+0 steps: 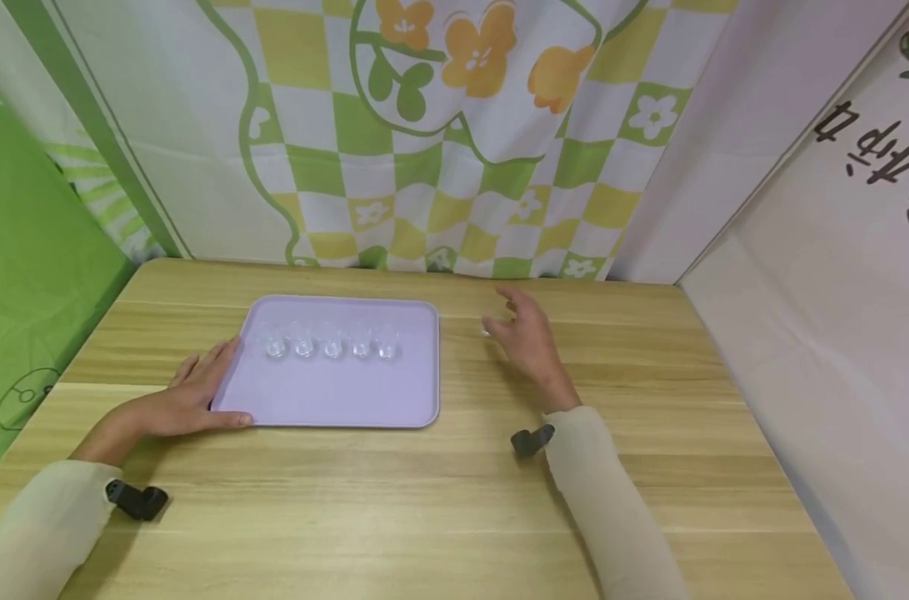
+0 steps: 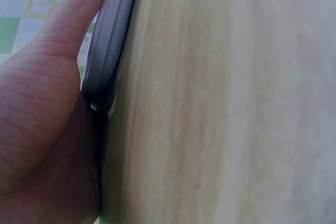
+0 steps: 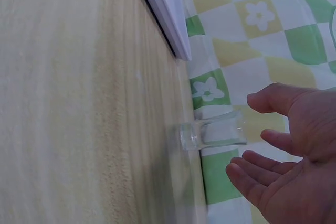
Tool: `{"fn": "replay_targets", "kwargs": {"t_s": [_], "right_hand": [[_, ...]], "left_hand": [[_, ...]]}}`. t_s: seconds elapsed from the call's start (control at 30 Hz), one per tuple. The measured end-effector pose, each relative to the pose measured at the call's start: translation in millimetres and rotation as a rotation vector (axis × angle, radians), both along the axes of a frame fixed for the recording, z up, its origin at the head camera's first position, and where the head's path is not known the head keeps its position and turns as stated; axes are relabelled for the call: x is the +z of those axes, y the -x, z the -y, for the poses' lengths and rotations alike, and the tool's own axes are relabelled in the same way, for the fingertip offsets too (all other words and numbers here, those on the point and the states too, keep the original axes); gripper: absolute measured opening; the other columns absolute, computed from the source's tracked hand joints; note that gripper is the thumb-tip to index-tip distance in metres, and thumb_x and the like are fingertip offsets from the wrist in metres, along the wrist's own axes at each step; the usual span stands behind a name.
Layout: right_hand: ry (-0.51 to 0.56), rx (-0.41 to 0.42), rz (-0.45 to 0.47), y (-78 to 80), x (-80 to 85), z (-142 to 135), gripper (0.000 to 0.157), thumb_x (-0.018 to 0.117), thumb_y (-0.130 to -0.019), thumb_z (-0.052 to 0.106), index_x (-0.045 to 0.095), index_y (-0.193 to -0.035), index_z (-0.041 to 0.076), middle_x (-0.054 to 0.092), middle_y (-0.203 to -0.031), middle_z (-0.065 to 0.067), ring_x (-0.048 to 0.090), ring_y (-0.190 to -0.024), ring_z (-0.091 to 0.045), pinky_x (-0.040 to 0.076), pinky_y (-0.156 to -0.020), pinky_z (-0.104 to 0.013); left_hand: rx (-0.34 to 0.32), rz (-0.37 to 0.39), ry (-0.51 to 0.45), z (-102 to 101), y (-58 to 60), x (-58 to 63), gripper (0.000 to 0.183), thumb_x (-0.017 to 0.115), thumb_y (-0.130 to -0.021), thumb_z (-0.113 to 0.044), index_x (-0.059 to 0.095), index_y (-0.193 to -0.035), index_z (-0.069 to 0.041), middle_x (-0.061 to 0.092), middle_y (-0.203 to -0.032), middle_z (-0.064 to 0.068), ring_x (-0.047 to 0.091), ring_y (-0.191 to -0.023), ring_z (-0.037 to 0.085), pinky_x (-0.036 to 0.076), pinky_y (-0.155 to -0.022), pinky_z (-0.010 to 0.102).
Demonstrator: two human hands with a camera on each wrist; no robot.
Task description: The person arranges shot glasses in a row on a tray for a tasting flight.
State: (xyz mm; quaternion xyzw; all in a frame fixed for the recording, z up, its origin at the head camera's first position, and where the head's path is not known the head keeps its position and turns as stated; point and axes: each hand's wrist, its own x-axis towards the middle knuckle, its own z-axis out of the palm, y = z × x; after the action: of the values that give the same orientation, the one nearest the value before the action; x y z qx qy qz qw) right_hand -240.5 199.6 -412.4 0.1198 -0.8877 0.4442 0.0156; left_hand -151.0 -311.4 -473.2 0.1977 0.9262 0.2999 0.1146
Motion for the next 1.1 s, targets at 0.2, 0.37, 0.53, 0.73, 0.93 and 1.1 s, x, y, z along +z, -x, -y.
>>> {"fn": "replay_targets", "kwargs": {"t_s": [0.2, 0.37, 0.53, 0.73, 0.93, 1.1], "right_hand": [[0.017, -0.027, 0.062, 3.3, -4.5, 0.5, 0.060, 0.068, -0.101, 0.013, 0.041, -0.152, -0.003, 0.041, -0.156, -0.024, 0.045, -0.139, -0.042, 0.044, -0.108, -0.049], [0.027, -0.032, 0.072, 5.6, -8.7, 1.6, 0.061, 0.069, -0.100, 0.012, 0.040, -0.151, -0.004, 0.044, -0.152, -0.027, 0.048, -0.136, -0.044, 0.046, -0.107, -0.049], [0.032, -0.037, 0.078, 6.6, -10.2, 4.1, 0.061, 0.069, -0.100, 0.013, 0.041, -0.151, -0.004, 0.048, -0.147, -0.027, 0.053, -0.130, -0.044, 0.047, -0.105, -0.049], [0.039, -0.062, 0.076, 9.1, -14.9, 6.3, 0.057, 0.071, -0.098, 0.010, 0.045, -0.146, -0.006, 0.054, -0.140, -0.028, 0.058, -0.124, -0.044, 0.048, -0.103, -0.050], [0.057, -0.086, 0.076, 10.7, -20.8, 9.4, 0.049, 0.070, -0.098, 0.007, 0.049, -0.139, -0.007, 0.058, -0.134, -0.030, 0.061, -0.120, -0.043, 0.051, -0.100, -0.048], [0.043, -0.089, 0.090, 9.6, -22.1, 10.2, 0.045, 0.067, -0.100, 0.009, 0.048, -0.137, -0.006, 0.059, -0.133, -0.027, 0.062, -0.120, -0.042, 0.053, -0.096, -0.047]], "left_hand": [[-0.011, 0.012, -0.007, -3.3, -2.7, 6.3, 0.124, 0.075, -0.089, -0.052, -0.011, -0.162, -0.001, -0.004, -0.166, 0.032, -0.011, -0.152, 0.046, -0.018, -0.115, 0.061], [0.001, 0.056, 0.026, -6.3, -4.4, 14.7, 0.124, 0.075, -0.089, -0.053, -0.011, -0.161, 0.001, -0.006, -0.166, 0.032, -0.012, -0.152, 0.048, -0.016, -0.115, 0.063], [0.003, 0.069, 0.043, -6.1, -3.6, 16.3, 0.125, 0.075, -0.089, -0.053, -0.013, -0.161, 0.001, -0.007, -0.167, 0.030, -0.012, -0.152, 0.047, -0.015, -0.115, 0.063], [-0.009, 0.032, -0.009, -4.8, -3.1, 11.2, 0.124, 0.076, -0.089, -0.050, -0.012, -0.162, 0.000, -0.005, -0.165, 0.034, -0.011, -0.152, 0.049, -0.017, -0.115, 0.063], [-0.018, 0.015, -0.031, -2.7, -3.2, 7.8, 0.125, 0.075, -0.090, -0.052, -0.013, -0.162, -0.002, -0.005, -0.166, 0.033, -0.012, -0.151, 0.049, -0.020, -0.114, 0.061], [0.001, 0.023, -0.001, -2.2, -2.2, 6.3, 0.126, 0.075, -0.089, -0.055, -0.013, -0.162, -0.004, -0.006, -0.167, 0.029, -0.012, -0.153, 0.045, -0.017, -0.115, 0.060]]}}
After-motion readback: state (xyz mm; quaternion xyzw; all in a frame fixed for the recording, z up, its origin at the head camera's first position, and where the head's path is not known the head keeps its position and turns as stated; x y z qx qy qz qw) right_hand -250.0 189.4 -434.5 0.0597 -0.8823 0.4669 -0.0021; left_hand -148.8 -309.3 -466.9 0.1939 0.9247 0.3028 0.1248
